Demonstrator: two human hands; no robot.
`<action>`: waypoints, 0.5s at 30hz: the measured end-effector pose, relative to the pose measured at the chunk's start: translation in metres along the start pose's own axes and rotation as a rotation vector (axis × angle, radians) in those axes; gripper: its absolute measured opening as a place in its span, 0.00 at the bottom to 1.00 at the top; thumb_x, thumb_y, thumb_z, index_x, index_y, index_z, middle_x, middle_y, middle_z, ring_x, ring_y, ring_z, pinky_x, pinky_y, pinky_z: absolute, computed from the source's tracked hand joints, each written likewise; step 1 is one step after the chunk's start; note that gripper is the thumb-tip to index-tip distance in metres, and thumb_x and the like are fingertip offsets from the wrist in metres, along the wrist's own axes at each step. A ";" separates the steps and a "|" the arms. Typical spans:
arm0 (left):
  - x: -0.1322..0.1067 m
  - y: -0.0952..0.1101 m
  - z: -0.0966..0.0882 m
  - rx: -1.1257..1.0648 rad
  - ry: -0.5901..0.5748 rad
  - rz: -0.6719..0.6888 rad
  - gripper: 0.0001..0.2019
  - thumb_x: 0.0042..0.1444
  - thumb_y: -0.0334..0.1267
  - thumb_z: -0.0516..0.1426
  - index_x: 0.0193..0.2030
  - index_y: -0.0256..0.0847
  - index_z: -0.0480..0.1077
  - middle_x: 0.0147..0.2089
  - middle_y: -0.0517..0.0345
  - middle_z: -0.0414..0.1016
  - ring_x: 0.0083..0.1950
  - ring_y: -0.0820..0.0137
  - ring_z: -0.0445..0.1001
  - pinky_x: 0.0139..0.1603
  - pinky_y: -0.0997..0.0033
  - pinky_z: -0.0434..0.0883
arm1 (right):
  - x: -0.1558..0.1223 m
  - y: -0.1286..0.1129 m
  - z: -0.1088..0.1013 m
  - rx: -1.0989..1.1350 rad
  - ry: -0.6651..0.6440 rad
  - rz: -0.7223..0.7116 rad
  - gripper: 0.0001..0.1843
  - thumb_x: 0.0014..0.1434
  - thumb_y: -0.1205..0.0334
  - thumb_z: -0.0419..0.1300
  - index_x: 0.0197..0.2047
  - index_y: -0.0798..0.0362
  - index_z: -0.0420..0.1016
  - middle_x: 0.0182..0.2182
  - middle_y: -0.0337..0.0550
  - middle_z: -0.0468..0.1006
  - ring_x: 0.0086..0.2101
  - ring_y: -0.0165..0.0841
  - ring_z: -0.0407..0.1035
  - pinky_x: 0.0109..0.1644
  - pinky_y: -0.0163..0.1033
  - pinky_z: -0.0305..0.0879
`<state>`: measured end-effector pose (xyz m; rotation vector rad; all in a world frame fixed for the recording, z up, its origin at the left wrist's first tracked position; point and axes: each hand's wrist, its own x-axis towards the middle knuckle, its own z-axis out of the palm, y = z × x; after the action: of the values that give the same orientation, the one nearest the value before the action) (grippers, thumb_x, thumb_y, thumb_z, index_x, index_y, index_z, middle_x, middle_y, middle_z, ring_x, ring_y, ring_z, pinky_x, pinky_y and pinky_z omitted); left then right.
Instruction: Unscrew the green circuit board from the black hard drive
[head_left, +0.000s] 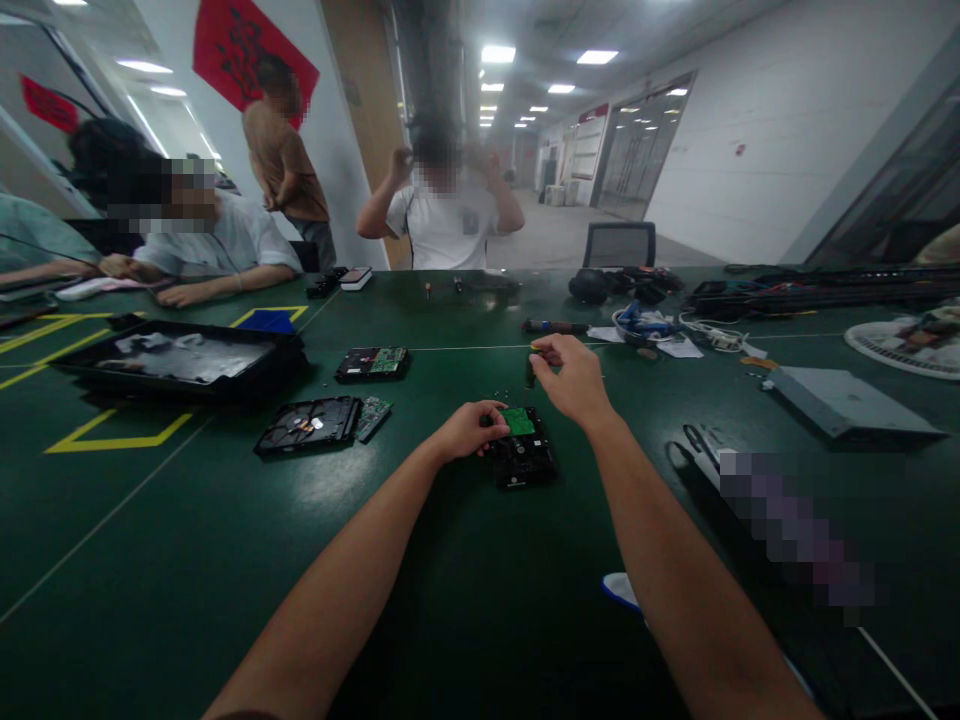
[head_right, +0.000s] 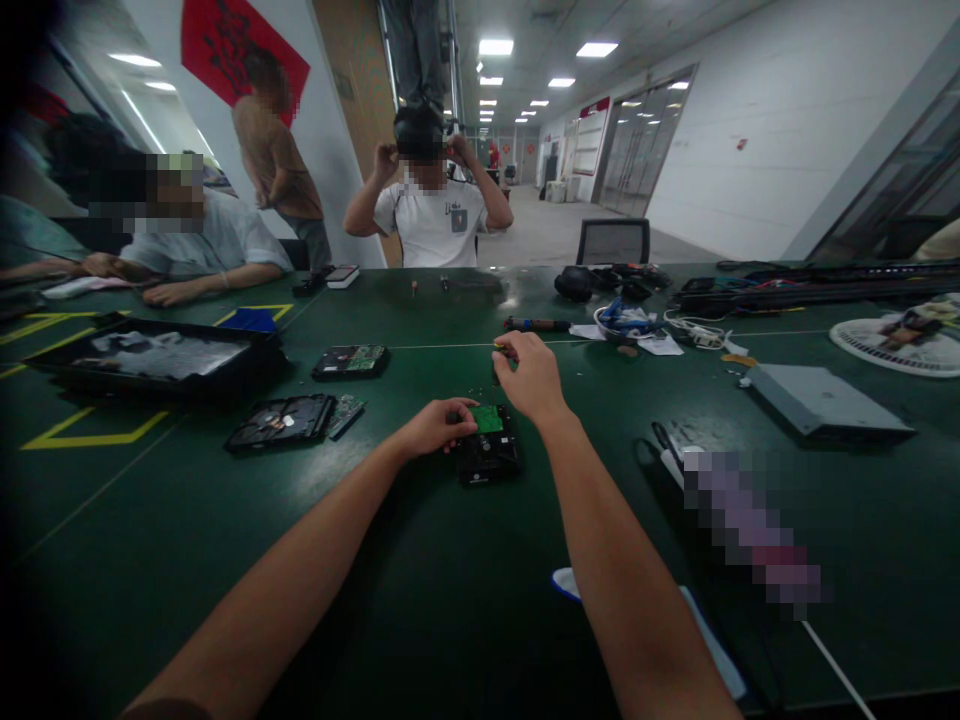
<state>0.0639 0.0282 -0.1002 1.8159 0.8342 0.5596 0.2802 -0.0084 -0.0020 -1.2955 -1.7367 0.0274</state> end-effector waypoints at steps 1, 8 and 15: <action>0.000 0.000 0.000 -0.002 0.002 0.000 0.14 0.59 0.46 0.64 0.36 0.34 0.73 0.71 0.42 0.61 0.25 0.83 0.70 0.21 0.76 0.71 | 0.000 0.000 0.000 -0.003 0.002 -0.007 0.08 0.62 0.62 0.59 0.46 0.49 0.74 0.43 0.47 0.78 0.41 0.39 0.75 0.49 0.48 0.74; -0.001 0.002 0.000 -0.003 -0.001 -0.025 0.15 0.58 0.47 0.64 0.38 0.33 0.73 0.71 0.39 0.61 0.25 0.83 0.70 0.22 0.76 0.71 | 0.000 0.002 0.001 0.032 -0.005 0.069 0.07 0.61 0.58 0.62 0.43 0.49 0.72 0.41 0.47 0.80 0.40 0.40 0.76 0.47 0.49 0.74; -0.001 0.000 0.000 -0.014 -0.002 0.012 0.14 0.59 0.45 0.64 0.37 0.34 0.73 0.70 0.41 0.62 0.24 0.83 0.70 0.22 0.76 0.71 | 0.000 0.002 0.000 0.005 0.002 0.026 0.08 0.61 0.60 0.62 0.44 0.49 0.73 0.42 0.47 0.78 0.40 0.39 0.75 0.47 0.49 0.74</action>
<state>0.0631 0.0278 -0.1000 1.8092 0.8169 0.5698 0.2813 -0.0071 -0.0027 -1.3143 -1.7173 0.0449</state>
